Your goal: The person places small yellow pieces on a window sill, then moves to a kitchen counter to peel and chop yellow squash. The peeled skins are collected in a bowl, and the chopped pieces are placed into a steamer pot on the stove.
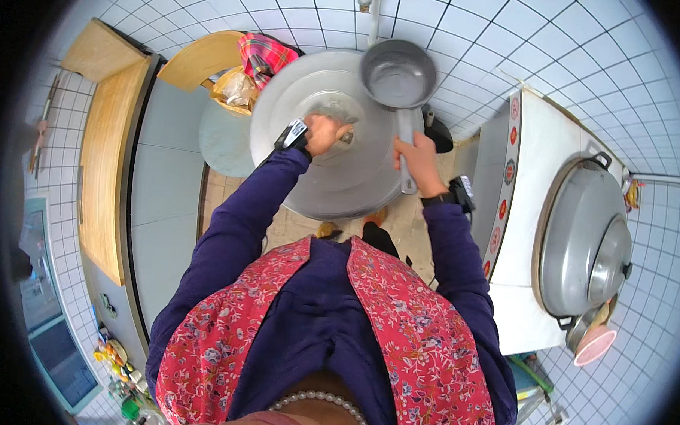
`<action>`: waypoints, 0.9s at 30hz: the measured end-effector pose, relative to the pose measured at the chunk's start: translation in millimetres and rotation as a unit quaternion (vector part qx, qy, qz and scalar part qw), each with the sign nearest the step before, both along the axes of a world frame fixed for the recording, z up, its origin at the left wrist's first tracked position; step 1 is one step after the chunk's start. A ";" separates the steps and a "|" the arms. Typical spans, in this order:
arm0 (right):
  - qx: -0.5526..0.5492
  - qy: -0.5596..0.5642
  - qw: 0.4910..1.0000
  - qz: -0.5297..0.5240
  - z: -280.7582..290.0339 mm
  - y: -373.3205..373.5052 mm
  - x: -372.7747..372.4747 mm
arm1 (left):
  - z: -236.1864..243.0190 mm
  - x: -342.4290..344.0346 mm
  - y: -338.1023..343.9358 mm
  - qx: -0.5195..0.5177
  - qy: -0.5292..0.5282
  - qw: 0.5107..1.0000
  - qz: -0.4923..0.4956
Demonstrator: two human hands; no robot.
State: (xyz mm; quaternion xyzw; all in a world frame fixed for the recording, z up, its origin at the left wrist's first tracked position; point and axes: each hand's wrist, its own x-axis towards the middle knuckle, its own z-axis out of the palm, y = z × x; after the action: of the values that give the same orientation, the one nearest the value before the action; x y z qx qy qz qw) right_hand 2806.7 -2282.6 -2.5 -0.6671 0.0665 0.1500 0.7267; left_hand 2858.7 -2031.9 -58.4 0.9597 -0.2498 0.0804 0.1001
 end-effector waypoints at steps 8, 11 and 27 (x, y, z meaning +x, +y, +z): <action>-0.233 -0.044 0.970 -0.057 1.0 -30.1 -56.4 | 73.3 -124.3 152.9 0.002 -0.146 0.988 0.055; -0.283 -0.042 0.958 0.009 -26.9 -14.3 -60.8 | 108.2 -180.4 214.0 0.009 -0.137 0.976 0.169; -0.268 0.055 0.951 0.140 -148.8 116.3 -41.3 | 112.9 -255.0 271.0 0.012 -0.080 0.916 0.393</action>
State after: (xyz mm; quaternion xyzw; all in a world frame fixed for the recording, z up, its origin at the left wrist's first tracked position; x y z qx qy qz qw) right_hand 2765.4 -2166.3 -151.4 -0.8309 0.0500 0.2630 0.4877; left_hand 2603.7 -1761.0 54.5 0.9720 0.1390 0.1872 0.0290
